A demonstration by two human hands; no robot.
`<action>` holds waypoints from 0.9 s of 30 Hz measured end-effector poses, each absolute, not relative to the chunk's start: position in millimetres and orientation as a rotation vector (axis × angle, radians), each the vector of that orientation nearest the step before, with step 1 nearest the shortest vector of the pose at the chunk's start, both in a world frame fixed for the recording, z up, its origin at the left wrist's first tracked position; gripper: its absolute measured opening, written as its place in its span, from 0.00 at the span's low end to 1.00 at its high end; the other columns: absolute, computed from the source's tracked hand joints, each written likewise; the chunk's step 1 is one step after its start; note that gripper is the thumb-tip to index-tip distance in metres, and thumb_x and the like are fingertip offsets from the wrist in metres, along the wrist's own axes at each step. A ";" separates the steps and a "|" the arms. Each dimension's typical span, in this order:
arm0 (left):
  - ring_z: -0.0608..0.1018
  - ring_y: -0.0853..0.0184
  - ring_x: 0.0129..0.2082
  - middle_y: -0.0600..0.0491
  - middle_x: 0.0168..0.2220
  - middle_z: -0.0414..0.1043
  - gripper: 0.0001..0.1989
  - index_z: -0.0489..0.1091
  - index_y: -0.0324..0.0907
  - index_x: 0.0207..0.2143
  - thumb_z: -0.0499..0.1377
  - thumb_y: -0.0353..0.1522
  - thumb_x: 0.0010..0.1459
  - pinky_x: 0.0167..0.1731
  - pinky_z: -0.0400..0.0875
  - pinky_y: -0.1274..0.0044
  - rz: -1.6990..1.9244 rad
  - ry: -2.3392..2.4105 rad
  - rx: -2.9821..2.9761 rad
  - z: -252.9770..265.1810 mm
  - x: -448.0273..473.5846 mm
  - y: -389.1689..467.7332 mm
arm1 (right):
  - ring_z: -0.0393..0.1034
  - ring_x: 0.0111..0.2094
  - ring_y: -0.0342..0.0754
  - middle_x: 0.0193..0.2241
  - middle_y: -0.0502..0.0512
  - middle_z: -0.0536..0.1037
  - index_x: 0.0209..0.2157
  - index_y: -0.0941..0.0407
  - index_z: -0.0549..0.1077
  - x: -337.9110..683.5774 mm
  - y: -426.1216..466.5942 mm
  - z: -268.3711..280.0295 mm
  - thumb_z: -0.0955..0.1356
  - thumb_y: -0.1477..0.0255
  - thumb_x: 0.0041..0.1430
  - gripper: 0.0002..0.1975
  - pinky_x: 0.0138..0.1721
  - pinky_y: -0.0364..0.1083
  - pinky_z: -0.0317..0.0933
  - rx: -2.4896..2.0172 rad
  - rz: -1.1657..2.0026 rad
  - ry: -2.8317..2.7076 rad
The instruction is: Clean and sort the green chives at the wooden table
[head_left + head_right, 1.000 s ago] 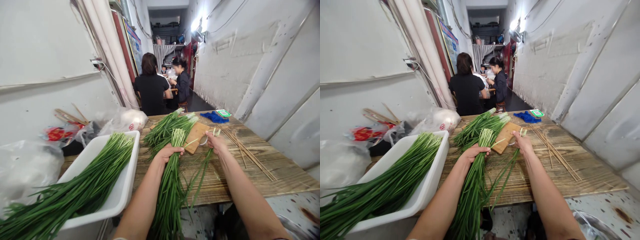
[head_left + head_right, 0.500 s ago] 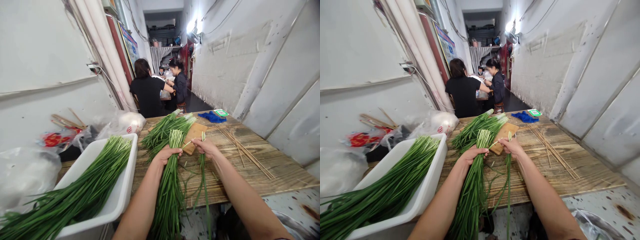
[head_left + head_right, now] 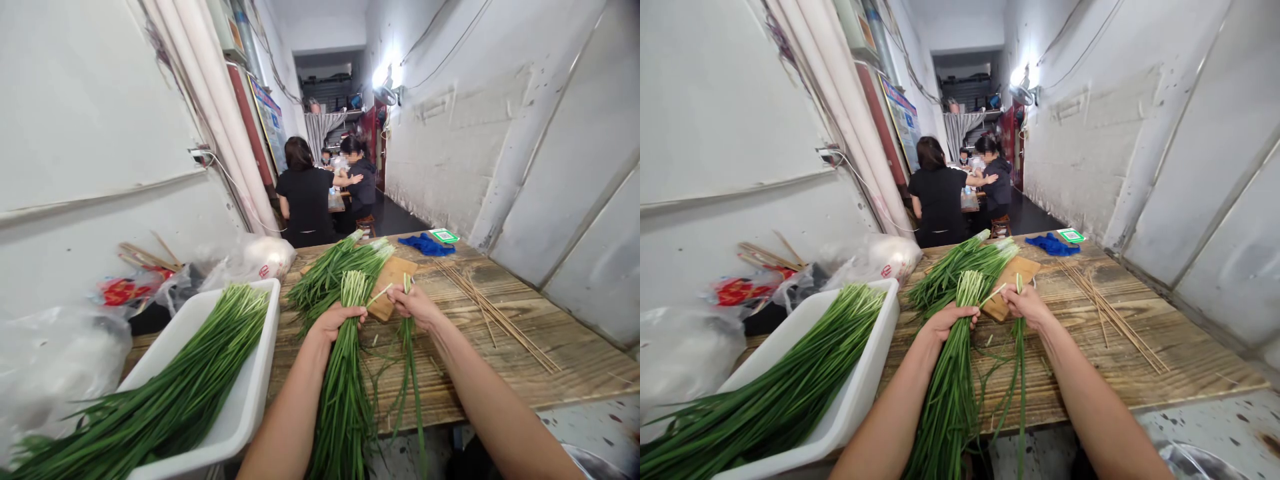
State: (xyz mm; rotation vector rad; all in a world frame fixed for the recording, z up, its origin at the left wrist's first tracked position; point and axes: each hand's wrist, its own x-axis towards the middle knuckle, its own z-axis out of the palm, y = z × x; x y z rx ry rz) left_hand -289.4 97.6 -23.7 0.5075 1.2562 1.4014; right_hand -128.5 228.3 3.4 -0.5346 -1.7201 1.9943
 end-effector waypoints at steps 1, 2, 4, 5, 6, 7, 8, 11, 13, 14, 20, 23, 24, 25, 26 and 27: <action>0.73 0.74 0.19 0.51 0.21 0.72 0.09 0.72 0.32 0.25 0.69 0.27 0.42 0.21 0.68 0.82 1.398 1.226 0.490 -23.4 -289.8 97.1 | 0.41 0.11 0.32 0.13 0.40 0.56 0.21 0.57 0.66 -128.5 227.7 3.7 0.71 0.61 0.43 0.15 0.13 0.38 0.33 -0.517 1.990 -1.731; 0.73 0.74 0.19 0.51 0.21 0.71 0.09 0.72 0.32 0.25 0.69 0.27 0.42 0.21 0.68 0.82 1.394 1.196 0.475 -23.0 -290.0 96.4 | 0.41 0.11 0.33 0.13 0.40 0.56 0.22 0.57 0.66 -128.9 227.3 3.6 0.71 0.61 0.43 0.15 0.13 0.38 0.34 -0.505 1.983 -1.741; 0.73 0.73 0.20 0.51 0.22 0.71 0.09 0.71 0.32 0.25 0.68 0.26 0.43 0.21 0.68 0.82 1.390 1.145 0.457 -22.1 -290.1 95.2 | 0.42 0.12 0.33 0.14 0.41 0.56 0.23 0.57 0.68 -130.6 227.6 1.4 0.71 0.60 0.44 0.15 0.14 0.39 0.35 -0.523 1.916 -1.744; 0.73 0.73 0.20 0.50 0.22 0.72 0.09 0.71 0.32 0.25 0.68 0.26 0.42 0.21 0.68 0.82 1.394 1.123 0.453 -21.8 -290.0 94.7 | 0.43 0.12 0.34 0.14 0.41 0.57 0.24 0.58 0.69 -131.9 228.6 -0.6 0.70 0.60 0.44 0.15 0.14 0.39 0.36 -0.555 1.837 -1.739; 0.73 0.73 0.20 0.50 0.22 0.72 0.09 0.71 0.32 0.25 0.68 0.25 0.42 0.21 0.68 0.81 1.398 1.102 0.449 -21.5 -289.8 94.2 | 0.45 0.13 0.35 0.14 0.42 0.58 0.25 0.58 0.70 -133.3 230.1 -3.0 0.70 0.60 0.44 0.14 0.14 0.39 0.38 -0.598 1.729 -1.728; 0.73 0.73 0.20 0.50 0.22 0.72 0.09 0.71 0.32 0.25 0.68 0.25 0.41 0.21 0.68 0.81 1.402 1.082 0.447 -21.3 -289.6 93.8 | 0.47 0.14 0.36 0.14 0.43 0.59 0.24 0.58 0.70 -134.7 232.2 -5.6 0.70 0.60 0.44 0.14 0.15 0.39 0.40 -0.646 1.610 -1.712; 0.73 0.72 0.20 0.50 0.23 0.72 0.09 0.71 0.32 0.25 0.68 0.25 0.41 0.21 0.68 0.81 1.406 1.065 0.446 -21.1 -289.4 93.5 | 0.48 0.15 0.36 0.14 0.44 0.59 0.23 0.57 0.70 -135.9 234.5 -8.2 0.69 0.60 0.45 0.14 0.15 0.39 0.41 -0.693 1.504 -1.690; 0.74 0.72 0.21 0.50 0.23 0.72 0.09 0.71 0.32 0.25 0.68 0.25 0.41 0.21 0.68 0.81 1.406 1.066 0.454 -20.8 -289.1 93.3 | 0.48 0.14 0.37 0.11 0.43 0.57 0.18 0.56 0.65 -137.3 241.1 -13.3 0.70 0.59 0.44 0.16 0.15 0.40 0.41 -0.808 1.446 -1.588; 0.74 0.72 0.21 0.50 0.23 0.72 0.09 0.71 0.31 0.25 0.68 0.25 0.42 0.21 0.69 0.81 1.405 1.100 0.464 -21.0 -288.9 93.7 | 0.44 0.12 0.37 0.10 0.42 0.54 0.17 0.55 0.63 -136.4 243.0 -13.7 0.71 0.58 0.43 0.18 0.14 0.41 0.38 -0.872 1.547 -1.530; 0.74 0.72 0.20 0.50 0.23 0.72 0.08 0.71 0.31 0.25 0.68 0.25 0.42 0.21 0.69 0.81 1.402 1.111 0.467 -21.1 -288.9 94.0 | 0.43 0.12 0.36 0.09 0.42 0.54 0.17 0.55 0.63 -135.6 243.0 -13.2 0.72 0.58 0.42 0.18 0.14 0.40 0.37 -0.898 1.590 -1.519; 0.73 0.73 0.20 0.50 0.22 0.72 0.07 0.71 0.31 0.25 0.67 0.25 0.44 0.21 0.69 0.82 1.404 1.110 0.457 -21.1 -288.8 95.3 | 0.41 0.10 0.35 0.07 0.42 0.52 0.15 0.54 0.58 -131.8 237.8 -9.7 0.71 0.57 0.46 0.22 0.11 0.40 0.34 -0.995 1.793 -1.685; 0.73 0.73 0.20 0.50 0.22 0.72 0.07 0.71 0.32 0.25 0.67 0.25 0.44 0.21 0.69 0.82 1.416 1.109 0.449 -19.7 -288.3 95.2 | 0.41 0.10 0.34 0.09 0.40 0.54 0.19 0.55 0.63 -131.2 235.7 -7.9 0.72 0.60 0.45 0.17 0.11 0.38 0.34 -0.908 1.872 -1.655; 0.73 0.73 0.20 0.51 0.22 0.72 0.08 0.71 0.32 0.25 0.68 0.25 0.44 0.21 0.69 0.82 1.420 1.108 0.446 -19.1 -288.1 95.2 | 0.41 0.10 0.33 0.09 0.40 0.55 0.23 0.56 0.67 -131.2 235.1 -7.1 0.72 0.63 0.44 0.14 0.11 0.38 0.34 -0.863 1.919 -1.640; 0.74 0.73 0.20 0.51 0.23 0.72 0.08 0.71 0.32 0.25 0.68 0.25 0.44 0.22 0.69 0.82 1.422 1.109 0.444 -18.6 -287.8 95.1 | 0.41 0.09 0.33 0.10 0.39 0.56 0.28 0.57 0.70 -131.3 234.4 -6.4 0.73 0.65 0.43 0.13 0.11 0.37 0.34 -0.819 1.969 -1.633; 0.74 0.73 0.21 0.50 0.23 0.72 0.08 0.71 0.32 0.25 0.68 0.26 0.43 0.22 0.69 0.82 1.423 1.114 0.444 -18.2 -287.6 95.0 | 0.41 0.10 0.33 0.11 0.39 0.58 0.32 0.57 0.71 -131.5 233.6 -5.7 0.73 0.66 0.42 0.15 0.11 0.36 0.35 -0.778 2.014 -1.635; 0.74 0.73 0.21 0.50 0.23 0.72 0.08 0.71 0.31 0.25 0.68 0.26 0.43 0.22 0.69 0.82 1.423 1.121 0.445 -17.8 -287.4 94.9 | 0.42 0.10 0.32 0.12 0.39 0.60 0.34 0.58 0.72 -131.8 232.8 -5.2 0.74 0.67 0.41 0.16 0.11 0.36 0.35 -0.744 2.047 -1.643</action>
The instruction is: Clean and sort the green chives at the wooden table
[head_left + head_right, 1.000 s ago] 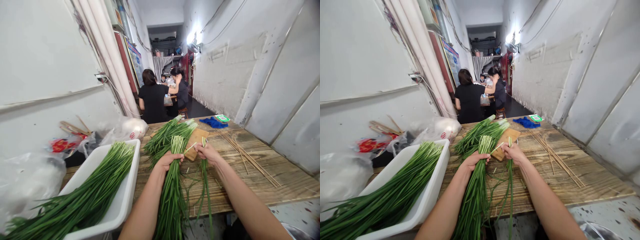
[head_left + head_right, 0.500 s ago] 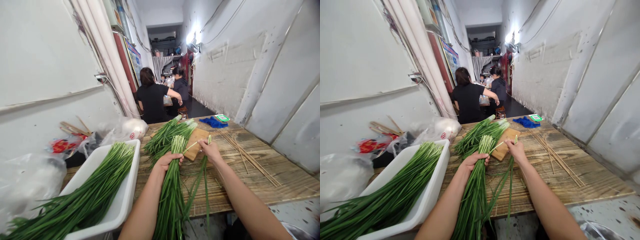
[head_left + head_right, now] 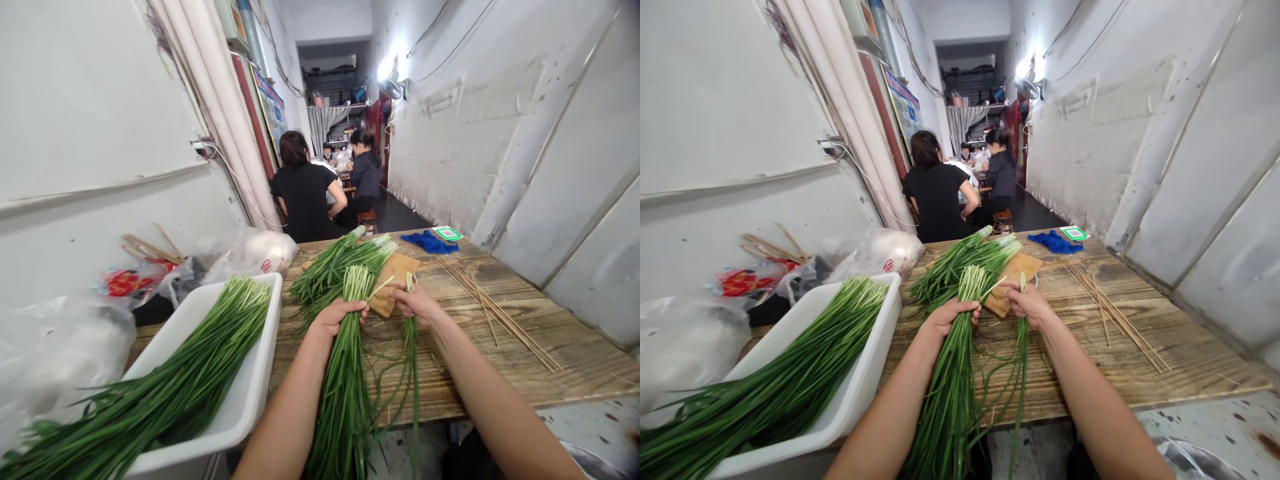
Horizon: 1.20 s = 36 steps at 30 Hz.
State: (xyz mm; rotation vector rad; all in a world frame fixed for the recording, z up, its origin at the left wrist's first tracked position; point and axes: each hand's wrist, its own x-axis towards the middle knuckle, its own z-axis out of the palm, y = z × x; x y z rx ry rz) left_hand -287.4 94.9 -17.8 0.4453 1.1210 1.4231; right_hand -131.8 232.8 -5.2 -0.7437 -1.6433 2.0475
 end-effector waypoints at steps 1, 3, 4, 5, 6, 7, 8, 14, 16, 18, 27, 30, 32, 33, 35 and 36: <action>0.74 0.73 0.21 0.50 0.23 0.72 0.09 0.71 0.31 0.25 0.68 0.26 0.43 0.22 0.69 0.82 1.422 1.128 0.447 -17.5 -287.3 94.9 | 0.43 0.10 0.32 0.13 0.40 0.62 0.32 0.59 0.73 -132.2 231.8 -4.8 0.74 0.66 0.41 0.16 0.11 0.36 0.36 -0.718 2.065 -1.656; 0.74 0.73 0.20 0.50 0.23 0.72 0.09 0.71 0.32 0.25 0.69 0.26 0.43 0.21 0.69 0.82 1.419 1.137 0.451 -16.9 -287.1 94.8 | 0.44 0.10 0.31 0.13 0.43 0.64 0.26 0.60 0.72 -133.2 229.8 -4.6 0.73 0.64 0.43 0.14 0.10 0.36 0.36 -0.722 2.047 -1.669; 0.74 0.73 0.20 0.50 0.23 0.72 0.09 0.71 0.32 0.26 0.69 0.26 0.43 0.21 0.69 0.82 1.419 1.137 0.453 -16.7 -287.0 94.8 | 0.44 0.09 0.31 0.13 0.44 0.65 0.25 0.61 0.71 -133.7 228.7 -4.7 0.73 0.62 0.44 0.15 0.10 0.36 0.36 -0.757 2.023 -1.671; 0.74 0.73 0.21 0.51 0.23 0.73 0.09 0.71 0.32 0.26 0.69 0.26 0.43 0.21 0.69 0.82 1.420 1.134 0.454 -16.5 -286.9 94.9 | 0.44 0.09 0.32 0.13 0.45 0.65 0.26 0.61 0.72 -134.0 227.5 -4.9 0.72 0.61 0.46 0.15 0.10 0.36 0.36 -0.802 1.999 -1.678; 0.74 0.73 0.21 0.51 0.23 0.73 0.09 0.71 0.32 0.26 0.69 0.26 0.43 0.21 0.69 0.82 1.420 1.134 0.454 -16.4 -286.8 94.9 | 0.45 0.08 0.32 0.12 0.46 0.67 0.30 0.61 0.73 -134.3 226.3 -5.1 0.71 0.61 0.48 0.16 0.09 0.36 0.36 -0.839 1.984 -1.698; 0.74 0.73 0.21 0.51 0.23 0.73 0.09 0.71 0.32 0.26 0.69 0.26 0.43 0.21 0.69 0.82 1.419 1.137 0.454 -16.3 -286.7 94.9 | 0.45 0.07 0.33 0.13 0.47 0.69 0.36 0.60 0.73 -134.4 225.1 -5.4 0.70 0.62 0.50 0.16 0.09 0.36 0.36 -0.859 1.979 -1.730; 0.74 0.73 0.20 0.51 0.23 0.72 0.09 0.71 0.32 0.25 0.68 0.26 0.43 0.21 0.69 0.82 1.414 1.142 0.456 -16.2 -286.6 94.9 | 0.46 0.07 0.34 0.14 0.48 0.71 0.42 0.59 0.72 -134.4 224.0 -5.7 0.70 0.63 0.51 0.19 0.09 0.36 0.36 -0.861 1.983 -1.771; 0.74 0.73 0.20 0.51 0.22 0.72 0.09 0.71 0.32 0.26 0.69 0.26 0.43 0.21 0.69 0.81 1.420 1.159 0.453 -15.3 -285.8 94.6 | 0.53 0.07 0.35 0.20 0.52 0.78 0.39 0.60 0.71 -133.1 226.1 -7.0 0.70 0.78 0.47 0.14 0.08 0.37 0.42 -0.947 1.803 -1.854; 0.74 0.73 0.21 0.51 0.23 0.73 0.10 0.71 0.32 0.26 0.69 0.25 0.42 0.21 0.69 0.81 1.431 1.154 0.451 -15.7 -286.4 94.8 | 0.53 0.07 0.34 0.22 0.53 0.79 0.33 0.61 0.72 -131.6 230.0 -6.1 0.70 0.79 0.47 0.09 0.08 0.37 0.43 -0.925 1.772 -1.884; 0.74 0.73 0.21 0.51 0.24 0.73 0.09 0.72 0.32 0.26 0.69 0.26 0.42 0.21 0.69 0.81 1.420 1.152 0.459 -17.0 -287.3 95.4 | 0.52 0.07 0.34 0.23 0.55 0.79 0.29 0.61 0.72 -129.4 233.1 -4.6 0.70 0.77 0.47 0.05 0.08 0.38 0.42 -0.883 1.755 -1.939; 0.74 0.72 0.20 0.50 0.23 0.73 0.09 0.73 0.32 0.28 0.69 0.26 0.42 0.21 0.69 0.81 1.410 1.226 0.489 -21.7 -277.9 101.6 | 0.46 0.08 0.35 0.05 0.40 0.57 0.31 0.60 0.73 -129.9 221.5 -0.8 0.72 0.61 0.46 0.16 0.10 0.37 0.36 -0.705 1.914 -2.011; 0.75 0.71 0.20 0.49 0.22 0.74 0.10 0.73 0.32 0.28 0.69 0.26 0.42 0.22 0.69 0.80 1.395 1.211 0.501 -20.7 -275.1 102.0 | 0.42 0.08 0.35 0.05 0.39 0.55 0.28 0.59 0.71 -137.1 218.4 -7.3 0.70 0.59 0.49 0.16 0.11 0.37 0.34 -0.733 1.994 -1.786; 0.76 0.68 0.23 0.47 0.24 0.75 0.12 0.73 0.31 0.30 0.69 0.26 0.41 0.25 0.72 0.78 1.394 1.177 0.498 -19.7 -274.4 101.6 | 0.44 0.09 0.35 0.07 0.41 0.57 0.27 0.58 0.69 -140.7 219.9 -9.8 0.69 0.61 0.52 0.14 0.11 0.37 0.37 -0.718 2.049 -1.600; 0.77 0.67 0.24 0.46 0.25 0.76 0.13 0.73 0.31 0.31 0.69 0.26 0.41 0.27 0.72 0.77 1.398 1.160 0.486 -19.1 -274.2 101.3 | 0.47 0.10 0.36 0.09 0.43 0.60 0.26 0.58 0.68 -141.8 221.5 -10.0 0.68 0.63 0.54 0.12 0.11 0.37 0.40 -0.720 2.068 -1.494; 0.78 0.66 0.27 0.45 0.28 0.77 0.13 0.73 0.31 0.33 0.68 0.25 0.41 0.29 0.73 0.76 1.402 1.120 0.457 -18.0 -273.8 100.8 | 0.56 0.13 0.38 0.14 0.48 0.67 0.24 0.57 0.64 -142.4 225.8 -8.2 0.65 0.67 0.58 0.12 0.13 0.38 0.50 -0.767 2.093 -1.287; 0.79 0.66 0.27 0.45 0.29 0.77 0.13 0.72 0.31 0.33 0.68 0.24 0.42 0.29 0.74 0.76 1.404 1.101 0.446 -17.5 -273.6 100.5 | 0.60 0.15 0.39 0.17 0.50 0.69 0.23 0.56 0.62 -142.1 228.0 -6.7 0.64 0.68 0.59 0.12 0.15 0.38 0.54 -0.801 2.112 -1.207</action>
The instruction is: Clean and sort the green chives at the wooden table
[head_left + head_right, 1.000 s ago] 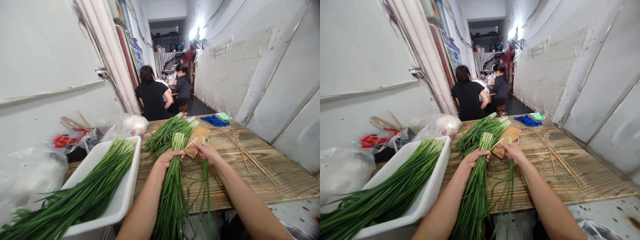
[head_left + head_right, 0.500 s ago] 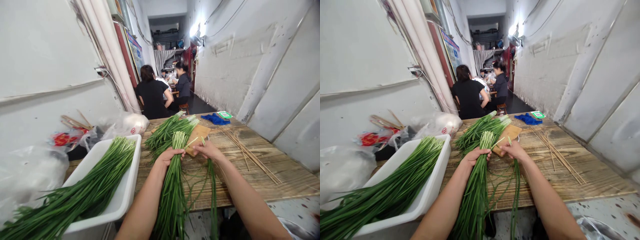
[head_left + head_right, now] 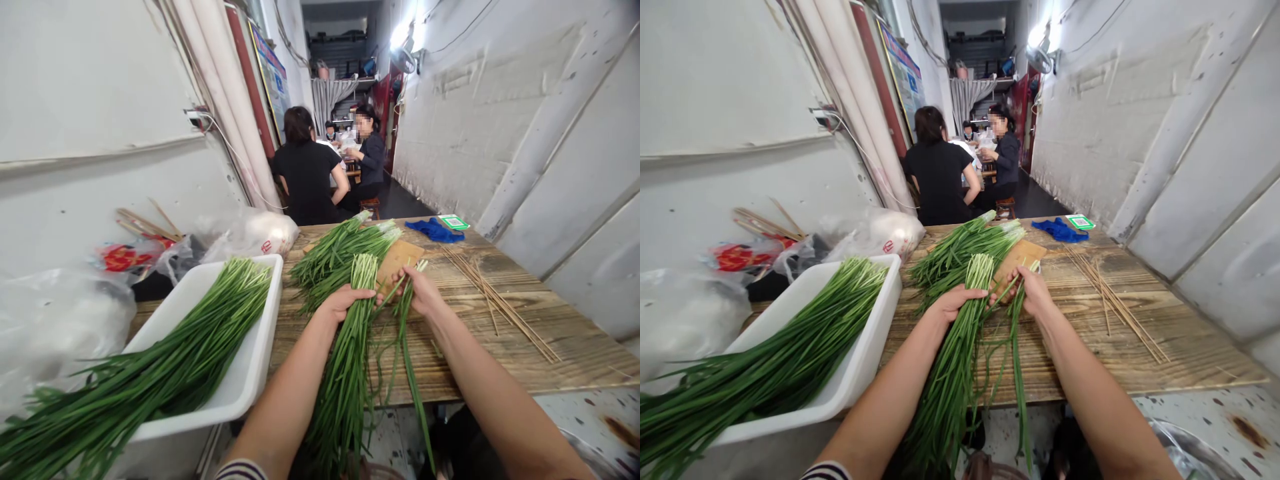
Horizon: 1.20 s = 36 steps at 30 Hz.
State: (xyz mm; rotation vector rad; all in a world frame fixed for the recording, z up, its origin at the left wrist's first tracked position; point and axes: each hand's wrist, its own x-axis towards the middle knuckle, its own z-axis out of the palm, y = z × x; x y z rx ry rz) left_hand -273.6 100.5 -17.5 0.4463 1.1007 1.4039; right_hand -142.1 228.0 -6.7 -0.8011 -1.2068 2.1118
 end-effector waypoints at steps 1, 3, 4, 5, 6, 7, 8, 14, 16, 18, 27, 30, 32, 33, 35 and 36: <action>0.79 0.66 0.28 0.45 0.30 0.77 0.13 0.72 0.31 0.33 0.68 0.24 0.42 0.29 0.73 0.77 1.404 1.082 0.442 -17.1 -273.5 100.2 | 0.63 0.17 0.40 0.19 0.51 0.70 0.23 0.56 0.61 -141.5 230.1 -5.3 0.63 0.69 0.60 0.13 0.17 0.39 0.58 -0.835 2.136 -1.150; 0.79 0.66 0.28 0.45 0.30 0.77 0.13 0.71 0.32 0.34 0.67 0.23 0.44 0.28 0.73 0.77 1.404 1.054 0.446 -16.5 -273.7 99.7 | 0.62 0.17 0.40 0.18 0.50 0.68 0.24 0.56 0.60 -140.1 233.1 -3.0 0.61 0.70 0.62 0.13 0.18 0.40 0.60 -0.862 2.198 -1.102; 0.79 0.66 0.28 0.46 0.30 0.77 0.13 0.71 0.32 0.35 0.66 0.23 0.44 0.28 0.73 0.77 1.405 1.046 0.448 -16.4 -273.9 99.6 | 0.59 0.15 0.39 0.17 0.48 0.66 0.24 0.56 0.61 -139.4 234.0 -2.5 0.61 0.70 0.62 0.12 0.16 0.39 0.57 -0.852 2.231 -1.100; 0.79 0.66 0.28 0.45 0.31 0.77 0.13 0.71 0.32 0.35 0.66 0.23 0.44 0.28 0.73 0.78 1.403 1.041 0.448 -16.3 -274.1 99.4 | 0.55 0.13 0.37 0.16 0.46 0.64 0.25 0.56 0.62 -138.7 234.4 -2.4 0.62 0.70 0.62 0.11 0.14 0.38 0.54 -0.828 2.262 -1.106; 0.79 0.66 0.29 0.45 0.31 0.77 0.13 0.71 0.32 0.36 0.66 0.23 0.44 0.28 0.73 0.78 1.399 1.036 0.448 -16.3 -274.4 99.4 | 0.51 0.12 0.36 0.15 0.45 0.62 0.25 0.56 0.63 -138.1 234.3 -2.8 0.63 0.71 0.61 0.10 0.12 0.37 0.49 -0.797 2.286 -1.122; 0.79 0.66 0.29 0.45 0.32 0.77 0.13 0.71 0.32 0.36 0.66 0.23 0.45 0.29 0.73 0.78 1.394 1.033 0.449 -16.2 -274.7 99.3 | 0.46 0.11 0.34 0.15 0.44 0.61 0.26 0.57 0.64 -137.7 233.7 -3.5 0.64 0.71 0.59 0.09 0.11 0.36 0.44 -0.762 2.298 -1.149; 0.79 0.65 0.30 0.44 0.32 0.77 0.13 0.71 0.32 0.36 0.66 0.23 0.45 0.29 0.74 0.78 1.385 1.032 0.452 -16.2 -274.8 99.4 | 0.44 0.11 0.33 0.16 0.43 0.62 0.26 0.57 0.65 -137.5 232.6 -4.6 0.67 0.72 0.57 0.08 0.10 0.35 0.41 -0.731 2.295 -1.187; 0.80 0.62 0.33 0.41 0.35 0.77 0.14 0.71 0.31 0.37 0.66 0.24 0.46 0.32 0.75 0.74 1.336 1.024 0.524 -18.1 -273.0 100.1 | 0.42 0.11 0.31 0.13 0.41 0.59 0.21 0.58 0.65 -140.7 221.2 -14.9 0.75 0.66 0.41 0.17 0.10 0.36 0.34 -0.697 2.204 -1.520; 0.80 0.60 0.34 0.40 0.36 0.77 0.16 0.71 0.32 0.38 0.66 0.25 0.44 0.33 0.75 0.73 1.327 1.013 0.546 -19.1 -272.1 100.2 | 0.43 0.11 0.31 0.11 0.40 0.58 0.20 0.58 0.64 -142.0 219.5 -17.3 0.76 0.64 0.40 0.19 0.10 0.36 0.34 -0.690 2.200 -1.560; 0.80 0.60 0.34 0.40 0.35 0.77 0.17 0.71 0.32 0.38 0.67 0.26 0.43 0.33 0.75 0.72 1.331 1.008 0.553 -20.0 -272.0 100.3 | 0.43 0.10 0.31 0.10 0.39 0.57 0.21 0.58 0.65 -142.6 220.2 -18.3 0.76 0.64 0.38 0.19 0.11 0.36 0.34 -0.682 2.199 -1.541; 0.78 0.65 0.26 0.45 0.29 0.78 0.22 0.75 0.32 0.34 0.73 0.30 0.31 0.32 0.73 0.76 1.417 1.124 0.466 -21.9 -273.8 102.4 | 0.46 0.10 0.31 0.13 0.42 0.63 0.19 0.58 0.64 -140.7 223.7 -13.1 0.78 0.64 0.35 0.21 0.10 0.35 0.37 -0.620 2.167 -1.436; 0.78 0.66 0.26 0.46 0.29 0.77 0.24 0.75 0.31 0.34 0.74 0.30 0.30 0.33 0.72 0.76 1.433 1.136 0.476 -21.0 -271.2 102.4 | 0.46 0.10 0.31 0.12 0.42 0.63 0.21 0.59 0.66 -141.4 220.4 -12.4 0.77 0.63 0.38 0.19 0.11 0.36 0.37 -0.604 2.172 -1.481; 0.77 0.68 0.25 0.47 0.28 0.77 0.24 0.75 0.31 0.33 0.74 0.30 0.29 0.32 0.71 0.77 1.445 1.154 0.483 -20.7 -269.6 102.6 | 0.46 0.10 0.31 0.11 0.42 0.62 0.21 0.59 0.66 -141.7 219.6 -12.2 0.77 0.63 0.39 0.19 0.11 0.36 0.37 -0.594 2.179 -1.489; 0.77 0.69 0.24 0.48 0.27 0.77 0.23 0.75 0.32 0.32 0.74 0.29 0.29 0.31 0.71 0.77 1.451 1.165 0.481 -20.9 -269.2 102.8 | 0.45 0.10 0.31 0.11 0.41 0.61 0.21 0.59 0.67 -141.7 219.9 -12.3 0.77 0.64 0.39 0.19 0.11 0.36 0.37 -0.587 2.189 -1.485; 0.76 0.69 0.23 0.49 0.26 0.76 0.23 0.75 0.32 0.31 0.74 0.29 0.28 0.30 0.70 0.77 1.462 1.185 0.470 -21.8 -269.0 103.6 | 0.45 0.10 0.31 0.11 0.41 0.62 0.21 0.59 0.67 -141.7 221.1 -12.8 0.77 0.64 0.39 0.18 0.11 0.36 0.37 -0.571 2.212 -1.467; 0.76 0.69 0.23 0.49 0.25 0.76 0.22 0.75 0.32 0.30 0.74 0.29 0.28 0.30 0.70 0.77 1.469 1.194 0.462 -22.5 -269.2 104.1 | 0.45 0.10 0.30 0.12 0.41 0.62 0.22 0.59 0.67 -141.7 221.9 -13.2 0.77 0.65 0.39 0.18 0.11 0.36 0.37 -0.563 2.222 -1.458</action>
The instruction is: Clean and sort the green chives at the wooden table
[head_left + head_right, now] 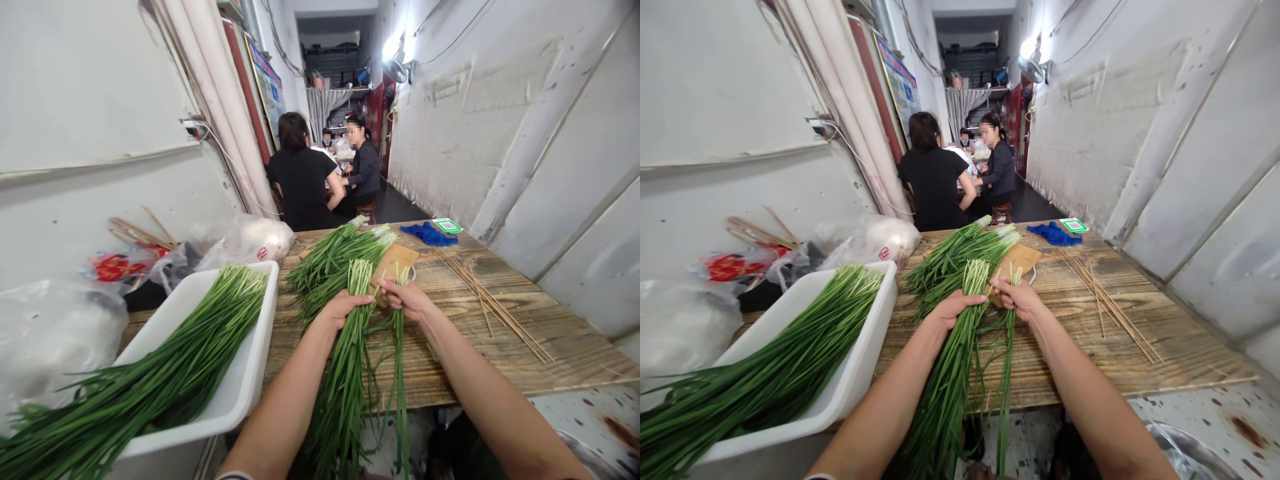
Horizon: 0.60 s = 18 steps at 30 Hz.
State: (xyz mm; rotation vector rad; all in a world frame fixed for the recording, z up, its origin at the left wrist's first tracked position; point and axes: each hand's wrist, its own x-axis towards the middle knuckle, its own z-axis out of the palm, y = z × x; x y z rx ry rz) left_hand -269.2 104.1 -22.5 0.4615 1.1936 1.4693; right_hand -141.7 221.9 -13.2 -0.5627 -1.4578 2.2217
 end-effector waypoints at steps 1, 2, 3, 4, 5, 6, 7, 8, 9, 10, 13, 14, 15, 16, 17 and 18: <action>0.76 0.69 0.23 0.49 0.24 0.76 0.22 0.75 0.32 0.29 0.74 0.29 0.27 0.29 0.70 0.77 1.476 1.202 0.455 -23.2 -269.5 104.6 | 0.45 0.11 0.30 0.13 0.41 0.63 0.22 0.59 0.68 -141.7 222.5 -13.6 0.77 0.65 0.39 0.18 0.11 0.36 0.37 -0.557 2.226 -1.449; 0.76 0.69 0.22 0.48 0.24 0.76 0.22 0.74 0.32 0.28 0.74 0.30 0.27 0.29 0.70 0.77 1.481 1.209 0.451 -23.9 -269.7 105.1 | 0.46 0.11 0.30 0.14 0.42 0.64 0.22 0.60 0.68 -141.6 223.0 -13.9 0.77 0.65 0.39 0.18 0.11 0.35 0.37 -0.554 2.227 -1.445; 0.76 0.69 0.22 0.48 0.24 0.75 0.22 0.74 0.31 0.28 0.74 0.30 0.27 0.29 0.70 0.77 1.483 1.213 0.452 -24.4 -269.8 105.6 | 0.46 0.11 0.30 0.14 0.42 0.64 0.23 0.60 0.68 -141.6 223.2 -14.2 0.77 0.65 0.39 0.18 0.11 0.35 0.37 -0.555 2.228 -1.443; 0.75 0.69 0.22 0.48 0.23 0.75 0.22 0.74 0.31 0.28 0.74 0.30 0.27 0.28 0.70 0.77 1.485 1.215 0.456 -24.7 -269.7 105.9 | 0.46 0.11 0.30 0.14 0.42 0.64 0.23 0.60 0.68 -141.6 223.2 -14.4 0.77 0.65 0.39 0.18 0.11 0.35 0.36 -0.558 2.230 -1.443; 0.75 0.69 0.22 0.48 0.23 0.75 0.22 0.74 0.31 0.28 0.74 0.30 0.27 0.28 0.70 0.77 1.486 1.216 0.460 -24.7 -269.4 106.0 | 0.46 0.11 0.30 0.14 0.42 0.64 0.23 0.60 0.68 -141.6 223.0 -14.4 0.77 0.65 0.39 0.18 0.11 0.35 0.36 -0.565 2.230 -1.442; 0.75 0.69 0.22 0.48 0.23 0.75 0.22 0.74 0.31 0.28 0.74 0.30 0.27 0.28 0.70 0.78 1.488 1.216 0.462 -24.4 -269.0 106.0 | 0.46 0.11 0.30 0.14 0.42 0.63 0.22 0.60 0.68 -141.7 222.7 -14.4 0.77 0.65 0.39 0.18 0.11 0.35 0.36 -0.571 2.227 -1.441; 0.75 0.69 0.22 0.49 0.23 0.75 0.22 0.74 0.32 0.28 0.74 0.30 0.27 0.27 0.69 0.78 1.491 1.215 0.465 -23.9 -268.5 105.9 | 0.46 0.11 0.30 0.13 0.41 0.62 0.22 0.60 0.68 -141.8 222.4 -14.3 0.77 0.65 0.38 0.18 0.11 0.35 0.36 -0.577 2.221 -1.438; 0.75 0.70 0.21 0.49 0.23 0.74 0.22 0.73 0.32 0.28 0.74 0.30 0.27 0.27 0.69 0.78 1.493 1.214 0.469 -23.2 -267.9 105.6 | 0.46 0.11 0.30 0.13 0.41 0.62 0.21 0.60 0.68 -142.0 222.2 -14.1 0.77 0.65 0.38 0.18 0.11 0.35 0.36 -0.581 2.212 -1.434; 0.74 0.70 0.21 0.50 0.22 0.74 0.22 0.73 0.32 0.28 0.74 0.30 0.27 0.26 0.69 0.79 1.494 1.212 0.478 -22.5 -267.4 105.2 | 0.46 0.10 0.30 0.12 0.41 0.62 0.21 0.60 0.68 -142.1 222.1 -13.9 0.78 0.65 0.37 0.18 0.11 0.35 0.37 -0.584 2.201 -1.430; 0.74 0.71 0.20 0.50 0.22 0.74 0.22 0.73 0.32 0.28 0.74 0.30 0.27 0.25 0.68 0.79 1.493 1.209 0.488 -21.7 -267.1 104.8 | 0.46 0.10 0.30 0.13 0.41 0.62 0.21 0.60 0.67 -142.2 222.4 -13.6 0.78 0.65 0.36 0.19 0.11 0.35 0.37 -0.587 2.191 -1.425; 0.74 0.72 0.20 0.51 0.22 0.73 0.22 0.73 0.33 0.29 0.74 0.31 0.27 0.25 0.68 0.80 1.485 1.205 0.505 -20.2 -267.0 103.5 | 0.47 0.11 0.30 0.14 0.43 0.65 0.20 0.60 0.68 -141.9 224.8 -12.4 0.78 0.66 0.35 0.19 0.11 0.35 0.38 -0.594 2.170 -1.398; 0.74 0.72 0.20 0.51 0.22 0.74 0.23 0.73 0.32 0.29 0.74 0.31 0.27 0.25 0.68 0.80 1.483 1.205 0.501 -20.1 -267.3 103.2 | 0.47 0.11 0.30 0.15 0.43 0.66 0.20 0.60 0.68 -141.7 226.0 -11.9 0.78 0.66 0.34 0.19 0.10 0.35 0.38 -0.594 2.165 -1.382; 0.74 0.72 0.21 0.51 0.22 0.74 0.23 0.73 0.32 0.29 0.74 0.31 0.26 0.25 0.68 0.81 1.481 1.204 0.496 -20.2 -267.7 103.0 | 0.46 0.11 0.30 0.15 0.43 0.66 0.20 0.60 0.68 -141.4 227.1 -11.5 0.79 0.66 0.34 0.19 0.10 0.35 0.39 -0.590 2.161 -1.366; 0.74 0.72 0.21 0.51 0.22 0.74 0.23 0.74 0.32 0.29 0.74 0.31 0.26 0.25 0.68 0.81 1.481 1.202 0.494 -20.5 -268.2 102.9 | 0.46 0.11 0.29 0.15 0.43 0.66 0.20 0.60 0.68 -141.0 228.0 -11.0 0.79 0.66 0.33 0.19 0.10 0.35 0.39 -0.583 2.159 -1.351; 0.74 0.72 0.21 0.51 0.22 0.74 0.23 0.74 0.32 0.30 0.74 0.31 0.27 0.26 0.68 0.81 1.480 1.197 0.495 -20.8 -268.7 102.9 | 0.46 0.11 0.29 0.15 0.43 0.66 0.20 0.60 0.68 -140.7 228.7 -10.5 0.79 0.66 0.33 0.19 0.10 0.35 0.39 -0.576 2.160 -1.340; 0.74 0.72 0.21 0.51 0.22 0.74 0.23 0.74 0.32 0.30 0.74 0.30 0.27 0.25 0.68 0.81 1.480 1.191 0.498 -21.3 -269.3 103.0 | 0.46 0.11 0.29 0.16 0.43 0.67 0.20 0.60 0.68 -140.4 229.1 -10.1 0.79 0.66 0.33 0.19 0.10 0.35 0.39 -0.569 2.161 -1.332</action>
